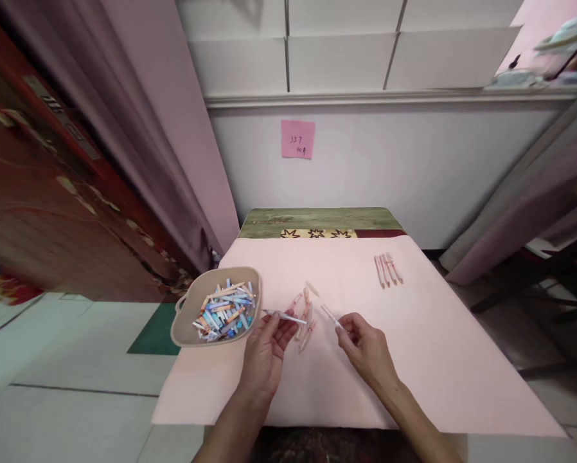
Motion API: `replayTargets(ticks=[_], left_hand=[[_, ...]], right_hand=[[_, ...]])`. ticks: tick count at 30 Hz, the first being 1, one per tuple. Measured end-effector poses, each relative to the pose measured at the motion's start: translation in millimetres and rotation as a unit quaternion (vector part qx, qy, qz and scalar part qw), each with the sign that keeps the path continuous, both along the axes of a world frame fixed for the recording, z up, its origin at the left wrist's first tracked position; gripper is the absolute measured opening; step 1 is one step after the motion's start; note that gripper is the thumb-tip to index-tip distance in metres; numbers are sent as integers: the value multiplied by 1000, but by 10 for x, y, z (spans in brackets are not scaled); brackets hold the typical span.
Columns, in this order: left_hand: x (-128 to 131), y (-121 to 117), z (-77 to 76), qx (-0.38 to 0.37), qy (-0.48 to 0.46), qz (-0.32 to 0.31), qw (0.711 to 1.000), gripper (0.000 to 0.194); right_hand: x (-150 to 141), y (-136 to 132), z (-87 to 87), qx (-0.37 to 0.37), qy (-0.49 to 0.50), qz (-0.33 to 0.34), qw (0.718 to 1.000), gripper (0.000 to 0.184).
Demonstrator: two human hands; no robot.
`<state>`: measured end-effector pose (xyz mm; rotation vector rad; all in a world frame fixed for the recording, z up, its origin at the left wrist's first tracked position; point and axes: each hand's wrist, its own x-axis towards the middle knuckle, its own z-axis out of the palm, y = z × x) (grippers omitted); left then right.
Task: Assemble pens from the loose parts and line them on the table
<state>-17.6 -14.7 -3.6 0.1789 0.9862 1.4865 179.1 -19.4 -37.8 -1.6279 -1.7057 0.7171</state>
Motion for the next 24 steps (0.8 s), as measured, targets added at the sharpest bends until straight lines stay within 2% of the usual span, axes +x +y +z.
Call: replayTargets(ticks=[3,6,17,24], left_hand=[[-17,28,-32,7,15,11,1000,8],[-8,18,-45,15,24,2,1000,9],[30,-61,0,16,49,-18,998,22],[160,-149,23,24,51,-60,997,25]], right_hand=[[-43,-218,183,32,70,17,997,17],[-110,-322,267,54,88,13,995,16],[-166,-304,237,80,98,31,991,12],[-239,-319,205,106,106,11,989,13]])
